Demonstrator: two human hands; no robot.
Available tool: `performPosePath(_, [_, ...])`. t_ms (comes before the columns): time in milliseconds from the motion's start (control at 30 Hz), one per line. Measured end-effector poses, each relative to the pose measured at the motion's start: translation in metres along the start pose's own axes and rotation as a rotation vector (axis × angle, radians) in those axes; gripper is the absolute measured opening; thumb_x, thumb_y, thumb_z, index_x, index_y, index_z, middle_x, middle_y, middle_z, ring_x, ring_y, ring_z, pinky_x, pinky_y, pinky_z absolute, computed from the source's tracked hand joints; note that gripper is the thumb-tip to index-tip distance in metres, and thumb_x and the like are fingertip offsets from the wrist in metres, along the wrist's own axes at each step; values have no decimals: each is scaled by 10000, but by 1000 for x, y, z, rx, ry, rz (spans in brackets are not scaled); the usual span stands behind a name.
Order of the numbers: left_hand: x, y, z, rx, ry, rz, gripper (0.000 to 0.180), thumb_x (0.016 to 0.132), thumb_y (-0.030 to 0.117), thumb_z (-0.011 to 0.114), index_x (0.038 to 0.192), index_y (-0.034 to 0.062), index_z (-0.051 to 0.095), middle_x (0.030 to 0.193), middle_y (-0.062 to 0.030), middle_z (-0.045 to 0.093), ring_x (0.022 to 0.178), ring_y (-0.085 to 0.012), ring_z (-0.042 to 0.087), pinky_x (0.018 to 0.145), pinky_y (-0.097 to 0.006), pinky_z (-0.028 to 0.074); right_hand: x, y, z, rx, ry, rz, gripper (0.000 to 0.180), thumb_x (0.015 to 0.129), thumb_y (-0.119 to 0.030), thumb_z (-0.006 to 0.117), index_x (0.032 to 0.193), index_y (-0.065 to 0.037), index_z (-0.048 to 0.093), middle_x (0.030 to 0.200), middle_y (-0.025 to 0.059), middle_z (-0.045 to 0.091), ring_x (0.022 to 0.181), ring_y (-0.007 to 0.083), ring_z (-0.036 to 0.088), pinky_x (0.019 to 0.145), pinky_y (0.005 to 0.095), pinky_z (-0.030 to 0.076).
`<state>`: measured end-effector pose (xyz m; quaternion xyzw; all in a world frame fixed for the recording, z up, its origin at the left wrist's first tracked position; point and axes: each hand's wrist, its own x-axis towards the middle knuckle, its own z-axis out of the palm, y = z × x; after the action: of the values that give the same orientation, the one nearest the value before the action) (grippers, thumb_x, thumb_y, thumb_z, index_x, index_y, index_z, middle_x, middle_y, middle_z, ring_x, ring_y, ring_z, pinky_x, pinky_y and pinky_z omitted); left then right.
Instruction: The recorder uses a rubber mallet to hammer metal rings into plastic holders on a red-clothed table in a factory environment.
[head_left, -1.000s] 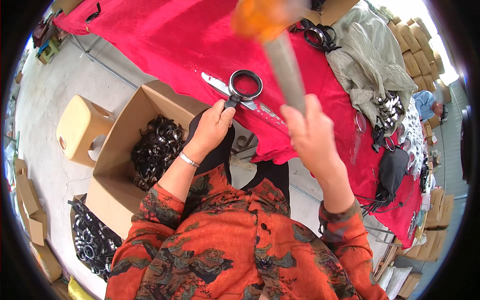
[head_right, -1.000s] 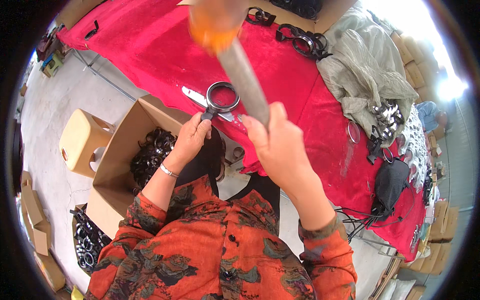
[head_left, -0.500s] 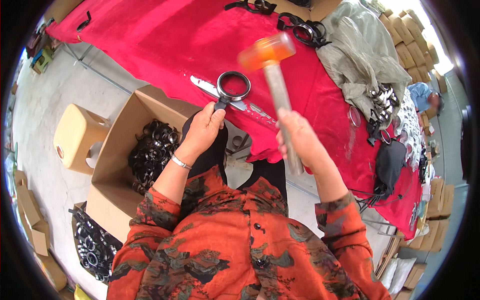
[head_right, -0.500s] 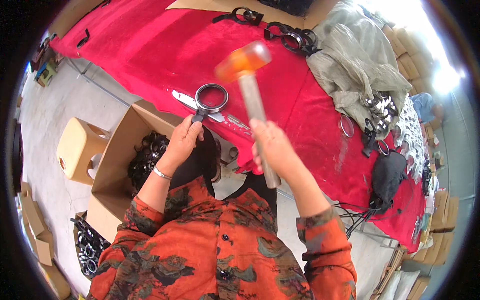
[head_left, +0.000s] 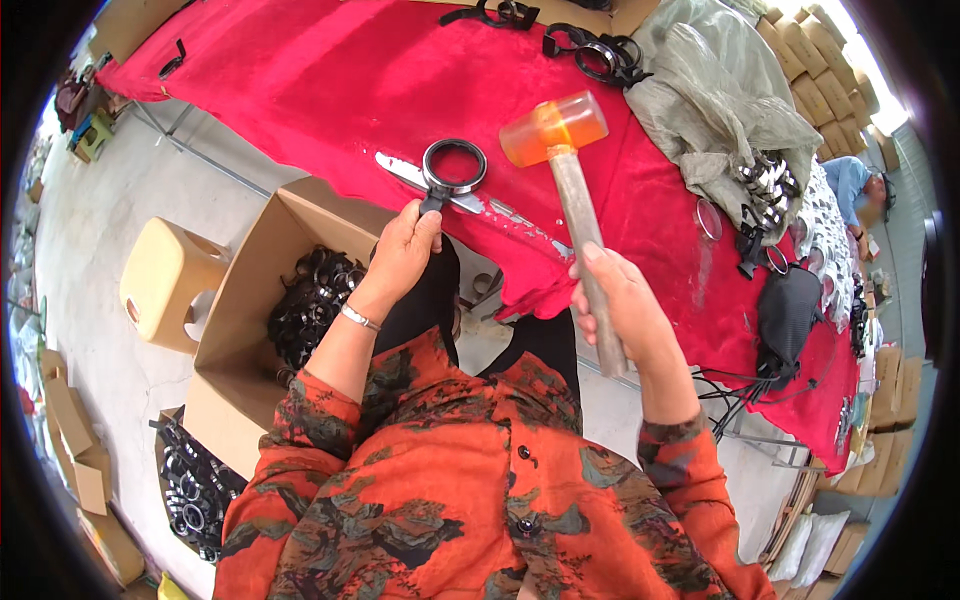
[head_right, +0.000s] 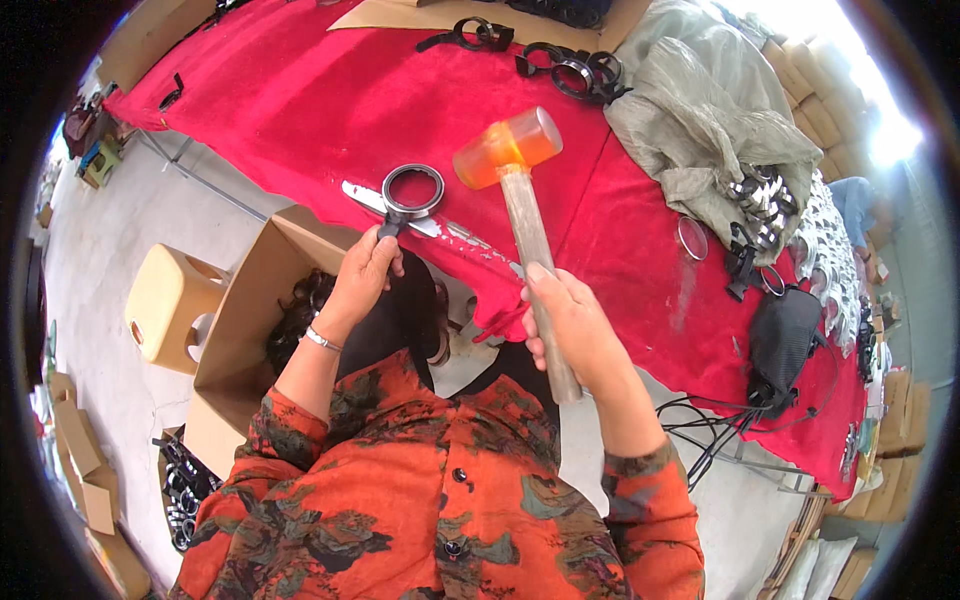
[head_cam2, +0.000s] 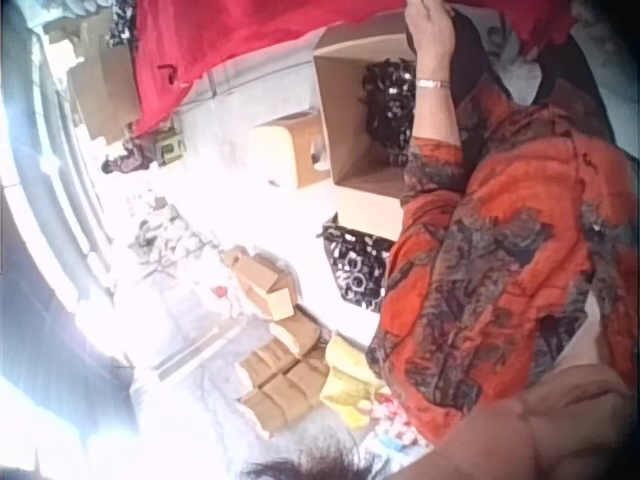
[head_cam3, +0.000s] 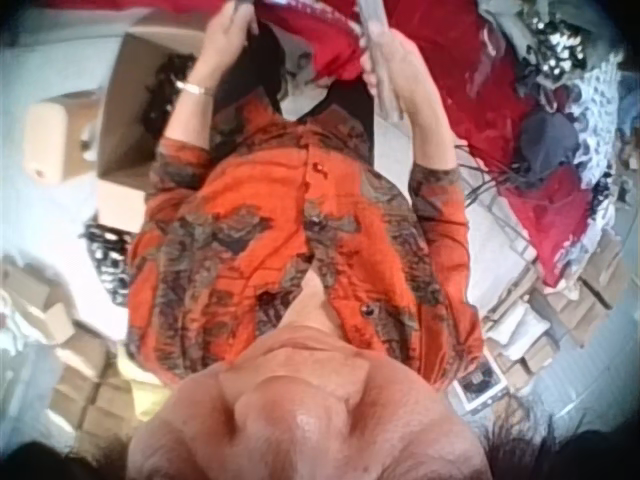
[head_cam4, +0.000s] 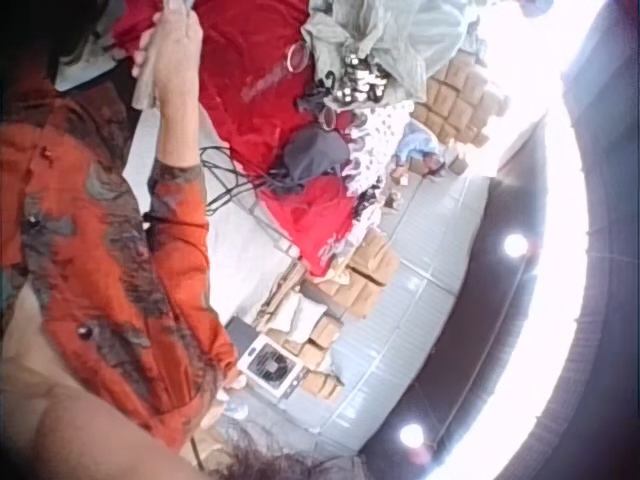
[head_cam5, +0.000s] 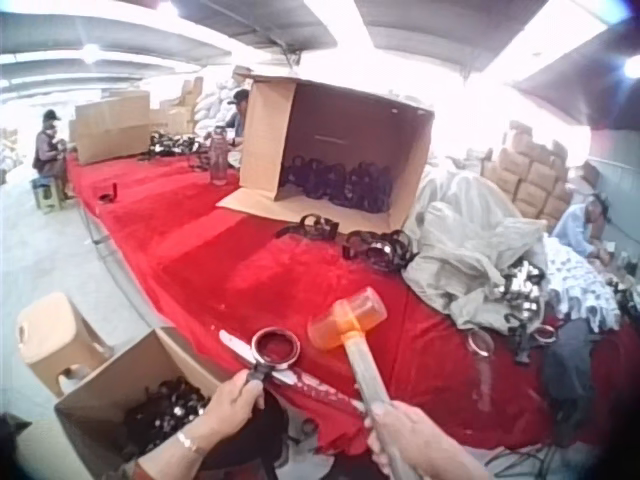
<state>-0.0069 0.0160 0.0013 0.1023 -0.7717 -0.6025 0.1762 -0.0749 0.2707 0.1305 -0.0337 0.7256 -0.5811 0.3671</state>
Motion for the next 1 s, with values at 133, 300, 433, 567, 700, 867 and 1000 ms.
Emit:
performPosePath(133, [-3, -1, -2, -1, 18, 27, 275, 1004, 304, 431, 879, 66, 488, 727, -15, 549, 650, -89, 536, 536, -228, 434, -27, -13, 4, -54, 23, -225, 320, 960, -365, 471, 961, -45, 487, 623, 33, 492, 443, 97, 453, 398, 248, 390])
performPosePath(300, [0, -1, 3, -34, 35, 16, 265, 1001, 295, 438, 884, 65, 493, 720, -7, 547, 619, -83, 516, 527, -230, 427, -8, 26, 13, -360, 75, -121, 352, 950, -369, 528, 943, -18, 496, 621, 25, 504, 483, 88, 489, 415, 253, 417])
performPosePath(433, [-3, 6, 1, -13, 22, 5, 266, 1001, 296, 440, 884, 64, 496, 707, -6, 542, 590, -80, 495, 520, -229, 420, -18, 8, 8, -388, 100, -155, 332, 945, -346, 549, 893, -21, 512, 606, 66, 523, 486, 155, 521, 435, 298, 426])
performPosePath(567, [-4, 8, 3, -23, 74, -38, 302, 977, 291, 490, 837, 24, 471, 651, -66, 541, 614, -173, 550, 604, -320, 446, -23, 3, 27, -664, 140, -680, 365, 909, -327, 609, 883, 12, 479, 648, 213, 557, 574, 358, 581, 527, 397, 452])
performPosePath(700, [-1, 14, 7, -38, 78, -29, 313, 972, 299, 496, 825, 24, 463, 646, -82, 548, 609, -200, 565, 600, -341, 452, 5, 19, 26, -967, 167, -648, 327, 916, -289, 601, 888, 6, 463, 707, 226, 607, 696, 430, 616, 580, 451, 459])
performPosePath(867, [-4, 5, 3, 58, 68, -8, 327, 993, 331, 448, 858, 37, 489, 705, -50, 555, 607, -145, 533, 578, -295, 441, -15, -29, 44, -805, 108, -672, 314, 918, -291, 605, 909, 0, 488, 694, 199, 612, 662, 393, 625, 565, 430, 459])
performPosePath(1000, [-5, 5, 6, 75, 97, 10, 341, 990, 338, 450, 850, 29, 484, 686, -67, 552, 638, -184, 556, 628, -324, 450, -9, -27, 58, -856, 149, -701, 350, 920, -326, 584, 915, 10, 488, 698, 225, 607, 682, 419, 623, 580, 459, 463])
